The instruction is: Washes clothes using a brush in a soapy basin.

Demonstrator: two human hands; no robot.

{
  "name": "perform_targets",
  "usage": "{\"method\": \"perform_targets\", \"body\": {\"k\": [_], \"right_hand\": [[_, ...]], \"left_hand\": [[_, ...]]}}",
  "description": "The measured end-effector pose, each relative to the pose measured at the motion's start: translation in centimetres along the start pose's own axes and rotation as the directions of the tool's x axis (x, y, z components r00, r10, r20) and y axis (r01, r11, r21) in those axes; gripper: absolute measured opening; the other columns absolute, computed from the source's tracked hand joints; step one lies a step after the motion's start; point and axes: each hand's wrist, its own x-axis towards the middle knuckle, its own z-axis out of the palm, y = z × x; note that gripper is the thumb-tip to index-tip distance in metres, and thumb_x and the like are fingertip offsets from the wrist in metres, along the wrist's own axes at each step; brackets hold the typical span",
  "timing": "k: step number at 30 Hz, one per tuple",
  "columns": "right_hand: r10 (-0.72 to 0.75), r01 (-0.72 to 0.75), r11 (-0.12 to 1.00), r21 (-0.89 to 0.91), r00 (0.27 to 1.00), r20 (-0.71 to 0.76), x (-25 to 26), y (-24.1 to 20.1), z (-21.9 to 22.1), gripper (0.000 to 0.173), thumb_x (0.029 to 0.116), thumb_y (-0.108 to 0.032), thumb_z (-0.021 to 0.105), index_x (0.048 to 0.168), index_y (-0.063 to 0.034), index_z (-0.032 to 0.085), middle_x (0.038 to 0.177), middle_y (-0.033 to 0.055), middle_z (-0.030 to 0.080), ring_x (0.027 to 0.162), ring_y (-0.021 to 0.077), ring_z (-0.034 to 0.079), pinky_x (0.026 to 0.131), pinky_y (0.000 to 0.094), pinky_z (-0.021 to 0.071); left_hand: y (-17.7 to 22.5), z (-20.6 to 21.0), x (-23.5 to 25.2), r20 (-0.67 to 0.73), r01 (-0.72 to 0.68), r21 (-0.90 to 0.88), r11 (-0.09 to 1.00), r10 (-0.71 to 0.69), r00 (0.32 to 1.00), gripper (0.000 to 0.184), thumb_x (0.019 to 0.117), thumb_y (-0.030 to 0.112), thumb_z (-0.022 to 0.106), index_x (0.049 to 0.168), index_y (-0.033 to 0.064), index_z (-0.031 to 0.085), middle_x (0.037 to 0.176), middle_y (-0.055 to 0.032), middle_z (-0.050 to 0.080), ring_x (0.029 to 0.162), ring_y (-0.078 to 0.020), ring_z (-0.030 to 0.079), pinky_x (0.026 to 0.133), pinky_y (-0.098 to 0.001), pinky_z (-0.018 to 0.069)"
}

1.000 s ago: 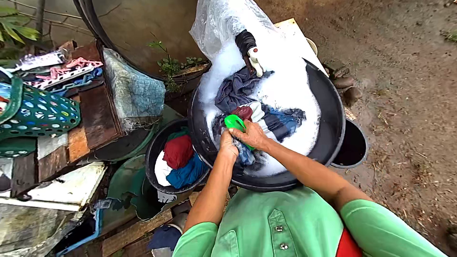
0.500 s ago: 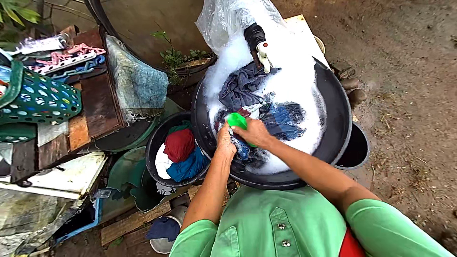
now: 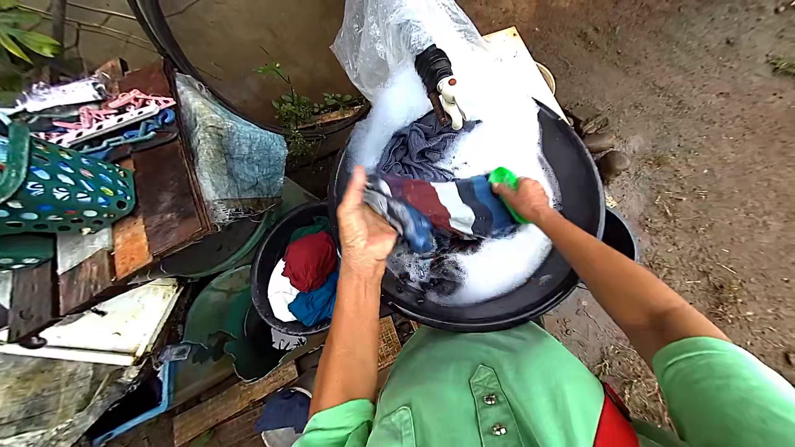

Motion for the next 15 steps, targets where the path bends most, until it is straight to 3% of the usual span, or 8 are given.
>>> {"method": "perform_targets", "body": {"k": [2, 3, 4, 6, 8, 11, 13, 15], "right_hand": [[0.16, -0.118, 0.959, 0.259, 0.976, -0.149, -0.4, 1.0, -1.6, 0.065, 0.1012, -0.048, 0.063, 0.113, 0.0165, 0.062, 0.11, 0.0358, 0.065, 0.105, 0.0478, 0.066, 0.091, 0.0653, 0.05], [0.238, -0.162, 0.889, 0.429, 0.962, -0.13, -1.2, 1.0, -1.1, 0.067, 0.1005, -0.051, 0.062, 0.117, 0.0137, 0.06, 0.107, 0.0297, 0.065, 0.097, 0.0392, 0.066, 0.086, 0.0583, 0.0531], [0.28, -0.213, 0.81, 0.546, 0.959, -0.042, -2.3, 0.8, -0.3, 0.07, 0.0993, -0.057, 0.061, 0.124, 0.009, 0.058, 0.105, 0.023, 0.064, 0.089, 0.0308, 0.064, 0.08, 0.0513, 0.055], [0.282, -0.335, 0.719, 0.608, 0.941, 0.186, -3.9, 0.2, 1.5, 0.073, 0.0977, -0.061, 0.061, 0.13, 0.0038, 0.055, 0.103, 0.0171, 0.062, 0.083, 0.0235, 0.06, 0.075, 0.0435, 0.0535], [0.231, -0.373, 0.725, 0.579, 0.924, 0.306, -4.8, -0.4, 1.9, 0.066, 0.0996, -0.054, 0.063, 0.132, 0.0033, 0.054, 0.102, 0.0147, 0.062, 0.081, 0.0205, 0.059, 0.075, 0.0398, 0.0523], [0.136, -0.266, 0.75, 0.606, 0.958, 0.252, -6.0, -1.3, -1.3, 0.057, 0.0985, -0.057, 0.062, 0.112, -0.0025, 0.063, 0.083, 0.0048, 0.063, 0.066, 0.0122, 0.059, 0.061, 0.0327, 0.0527], [0.07, -0.137, 0.691, 0.709, 0.99, 0.123, -7.6, -1.9, -5.2, 0.046, 0.0973, -0.055, 0.065, 0.101, -0.0097, 0.068, 0.074, -0.0013, 0.066, 0.059, 0.0079, 0.061, 0.054, 0.0295, 0.0538], [-0.062, 0.047, 0.572, 0.819, 0.998, -0.013, -9.9, -3.0, -9.4, 0.03, 0.1008, -0.047, 0.063, 0.098, -0.0172, 0.07, 0.077, -0.0059, 0.072, 0.063, 0.0041, 0.067, 0.056, 0.0252, 0.0587]], "left_hand": [[-1.5, -1.6, 1.3, 0.109, -0.001, 0.089, 0.996, -0.009, 0.994, 0.065, 0.0993, 0.074, 0.033, 0.14, 0.027, 0.051, 0.13, 0.0049, 0.063, 0.119, -0.0116, 0.061, 0.097, -0.039, 0.055], [-3.7, -2.3, 1.8, 0.096, 0.081, 0.171, 0.982, -0.098, 0.991, 0.075, 0.0956, 0.08, 0.033, 0.146, 0.0271, 0.047, 0.137, 0.0022, 0.061, 0.124, -0.0156, 0.059, 0.099, -0.0435, 0.0531], [-6.2, -2.6, 2.1, 0.065, 0.182, 0.254, 0.95, -0.204, 0.977, 0.074, 0.0973, 0.075, 0.038, 0.148, 0.0229, 0.047, 0.139, -0.0023, 0.06, 0.125, -0.0194, 0.058, 0.1, -0.046, 0.0524], [-9.1, -1.3, 1.6, -0.046, 0.37, 0.405, 0.836, -0.385, 0.922, 0.047, 0.1017, 0.031, 0.064, 0.138, 0.0026, 0.055, 0.127, -0.0146, 0.064, 0.115, -0.0235, 0.061, 0.099, -0.0432, 0.0506], [-8.8, 0.3, 1.0, -0.087, 0.392, 0.591, 0.705, -0.427, 0.9, 0.034, 0.0915, 0.003, 0.074, 0.121, -0.0056, 0.06, 0.102, -0.014, 0.067, 0.089, -0.0167, 0.065, 0.082, -0.0323, 0.0547], [-4.6, 0.2, 0.0, 0.06, 0.133, 0.665, 0.735, -0.23, 0.971, 0.023, 0.0896, -0.007, 0.07, 0.112, -0.0072, 0.063, 0.095, -0.01, 0.068, 0.083, -0.012, 0.066, 0.079, -0.0303, 0.0567], [-1.7, -0.8, -0.9, 0.182, -0.077, 0.537, 0.84, -0.026, 0.983, 0.019, 0.0875, -0.01, 0.066, 0.102, 0.0012, 0.067, 0.089, -0.0022, 0.074, 0.08, -0.0087, 0.071, 0.077, -0.0296, 0.0614], [1.2, -1.0, -1.7, 0.278, -0.227, 0.331, 0.916, 0.135, 0.951, 0.021, 0.0867, -0.007, 0.064, 0.096, 0.0098, 0.071, 0.088, 0.0011, 0.076, 0.079, -0.0083, 0.072, 0.076, -0.0293, 0.063]]}}
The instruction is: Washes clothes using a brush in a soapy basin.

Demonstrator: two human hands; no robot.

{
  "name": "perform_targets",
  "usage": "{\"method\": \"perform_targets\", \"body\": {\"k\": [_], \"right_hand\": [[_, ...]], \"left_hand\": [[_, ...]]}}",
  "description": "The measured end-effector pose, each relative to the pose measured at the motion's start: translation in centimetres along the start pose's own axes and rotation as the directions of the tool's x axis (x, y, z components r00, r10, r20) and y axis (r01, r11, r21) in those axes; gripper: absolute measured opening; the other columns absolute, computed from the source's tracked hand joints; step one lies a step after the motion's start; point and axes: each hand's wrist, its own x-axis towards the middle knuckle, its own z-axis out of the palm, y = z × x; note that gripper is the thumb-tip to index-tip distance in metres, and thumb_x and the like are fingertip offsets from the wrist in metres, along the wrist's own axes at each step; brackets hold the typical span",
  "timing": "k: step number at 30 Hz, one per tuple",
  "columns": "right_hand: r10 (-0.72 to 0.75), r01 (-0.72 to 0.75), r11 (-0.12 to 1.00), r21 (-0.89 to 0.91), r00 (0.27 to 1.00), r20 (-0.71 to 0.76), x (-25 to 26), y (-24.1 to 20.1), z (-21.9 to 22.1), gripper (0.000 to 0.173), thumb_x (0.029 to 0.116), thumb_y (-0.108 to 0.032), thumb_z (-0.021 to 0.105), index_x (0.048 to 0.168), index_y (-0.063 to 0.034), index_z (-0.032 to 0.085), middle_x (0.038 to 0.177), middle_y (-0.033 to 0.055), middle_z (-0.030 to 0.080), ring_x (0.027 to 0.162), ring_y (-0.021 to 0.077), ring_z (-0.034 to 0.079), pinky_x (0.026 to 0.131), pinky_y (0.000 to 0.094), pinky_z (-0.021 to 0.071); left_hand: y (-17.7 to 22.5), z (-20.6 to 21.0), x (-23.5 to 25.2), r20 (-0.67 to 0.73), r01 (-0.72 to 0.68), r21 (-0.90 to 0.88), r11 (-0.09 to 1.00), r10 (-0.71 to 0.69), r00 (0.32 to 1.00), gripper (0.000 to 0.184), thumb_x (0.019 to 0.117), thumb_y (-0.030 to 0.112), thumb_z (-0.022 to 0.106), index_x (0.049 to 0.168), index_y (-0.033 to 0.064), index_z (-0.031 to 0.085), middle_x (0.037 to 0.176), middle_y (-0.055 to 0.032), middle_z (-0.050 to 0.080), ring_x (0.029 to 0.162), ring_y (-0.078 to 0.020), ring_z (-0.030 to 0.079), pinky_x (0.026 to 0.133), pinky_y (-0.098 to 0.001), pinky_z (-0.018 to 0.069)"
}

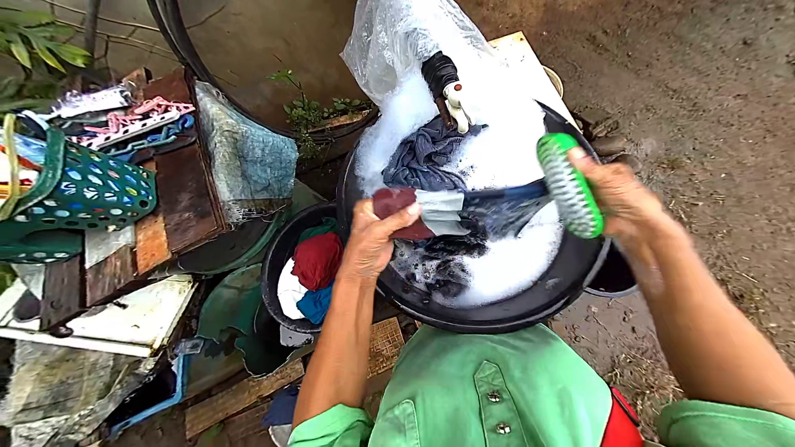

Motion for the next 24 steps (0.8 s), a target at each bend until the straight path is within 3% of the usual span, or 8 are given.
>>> {"method": "perform_targets", "body": {"k": [4, 7, 9, 11, 13, 16, 21, 24], "right_hand": [[-0.47, 0.449, 0.88, 0.155, 0.869, 0.155, -3.4, -6.7, -0.9, 0.031, 0.1098, -0.034, 0.044, 0.099, -0.0277, 0.072, 0.089, -0.0144, 0.076, 0.081, -0.0041, 0.071, 0.074, 0.0167, 0.0607], [-0.619, 0.582, 0.782, 0.221, 0.767, 0.169, -3.2, -8.0, -0.3, 0.038, 0.1134, -0.031, 0.032, 0.107, -0.0273, 0.069, 0.099, -0.0162, 0.076, 0.093, -0.0046, 0.071, 0.085, 0.0164, 0.0592], [-0.499, 0.475, 0.857, 0.197, 0.861, 0.096, -1.2, -6.3, 0.5, 0.029, 0.1103, -0.033, 0.042, 0.105, -0.0233, 0.069, 0.09, -0.0133, 0.076, 0.082, -0.0018, 0.071, 0.075, 0.0199, 0.0616], [-0.251, 0.251, 0.967, 0.034, 0.968, 0.002, 2.0, -2.6, 1.3, 0.022, 0.104, -0.033, 0.058, 0.105, -0.0134, 0.066, 0.081, -0.0074, 0.071, 0.069, 0.0029, 0.068, 0.065, 0.0251, 0.0608], [-0.043, 0.019, 0.97, -0.244, 0.995, -0.094, 5.3, 2.1, 2.1, 0.035, 0.1013, -0.035, 0.066, 0.103, 0.0, 0.064, 0.076, 0.0036, 0.064, 0.06, 0.0105, 0.059, 0.058, 0.0327, 0.0546], [0.023, -0.022, 0.925, -0.379, 1.0, -0.002, 5.6, 6.2, 5.4, 0.044, 0.1019, -0.026, 0.066, 0.125, 0.0099, 0.058, 0.098, 0.0209, 0.066, 0.079, 0.0242, 0.064, 0.077, 0.0451, 0.0557], [-0.083, 0.272, 0.809, -0.522, 0.931, 0.357, -0.3, 7.9, 16.3, 0.05, 0.0986, -0.037, 0.07, 0.114, 0.0095, 0.062, 0.088, 0.0245, 0.067, 0.082, 0.0377, 0.069, 0.076, 0.0568, 0.0561], [0.06, 0.264, 0.634, -0.727, 0.92, 0.387, 2.5, 11.1, 16.5, 0.064, 0.0991, -0.054, 0.063, 0.12, 0.0066, 0.063, 0.101, 0.0287, 0.069, 0.098, 0.0458, 0.069, 0.085, 0.065, 0.0537]], "left_hand": [[3.5, -1.0, 0.4, 0.193, -0.298, -0.243, 0.923, 0.347, 0.918, 0.027, 0.0835, 0.01, 0.08, 0.108, 0.0188, 0.076, 0.1, 0.005, 0.077, 0.089, -0.0042, 0.073, 0.081, -0.0234, 0.0614], [2.6, -0.9, 0.4, 0.224, -0.266, 0.149, 0.952, 0.23, 0.947, 0.07, 0.067, 0.002, 0.087, 0.128, 0.0141, 0.055, 0.113, 0.0057, 0.071, 0.101, -0.0029, 0.069, 0.087, -0.0232, 0.0601], [-0.6, -0.7, 1.2, 0.132, -0.027, 0.44, 0.898, -0.035, 0.991, 0.06, 0.0739, -0.012, 0.079, 0.128, -0.0036, 0.053, 0.113, -0.0132, 0.067, 0.098, -0.0162, 0.068, 0.086, -0.0366, 0.0589], [-5.0, -1.3, 2.4, 0.031, 0.167, 0.571, 0.804, -0.224, 0.974, 0.028, 0.0879, -0.003, 0.073, 0.114, -0.008, 0.064, 0.103, -0.0193, 0.069, 0.091, -0.0232, 0.068, 0.083, -0.0444, 0.0581], [-7.9, -1.9, 2.7, -0.117, 0.364, 0.596, 0.716, -0.372, 0.921, 0.021, 0.0962, 0.007, 0.07, 0.109, -0.0096, 0.066, 0.103, -0.0235, 0.068, 0.094, -0.0292, 0.066, 0.088, -0.049, 0.0533], [-8.3, -1.4, 2.2, -0.297, 0.528, 0.387, 0.756, -0.44, 0.848, 0.027, 0.1002, 0.01, 0.066, 0.119, -0.0086, 0.062, 0.11, -0.0216, 0.067, 0.099, -0.0245, 0.065, 0.091, -0.0423, 0.0526], [-9.2, 0.8, 1.9, -0.437, 0.498, -0.264, 0.826, -0.563, 0.701, 0.016, 0.1061, 0.012, 0.05, 0.12, 0.0041, 0.055, 0.096, -0.0099, 0.062, 0.083, -0.0172, 0.062, 0.072, -0.0349, 0.055], [-9.7, 0.6, 2.0, -0.486, 0.447, -0.434, 0.782, -0.621, 0.615, 0.033, 0.1095, 0.028, 0.046, 0.13, 0.0033, 0.055, 0.115, -0.0152, 0.062, 0.102, -0.0251, 0.062, 0.086, -0.0453, 0.0538]]}}
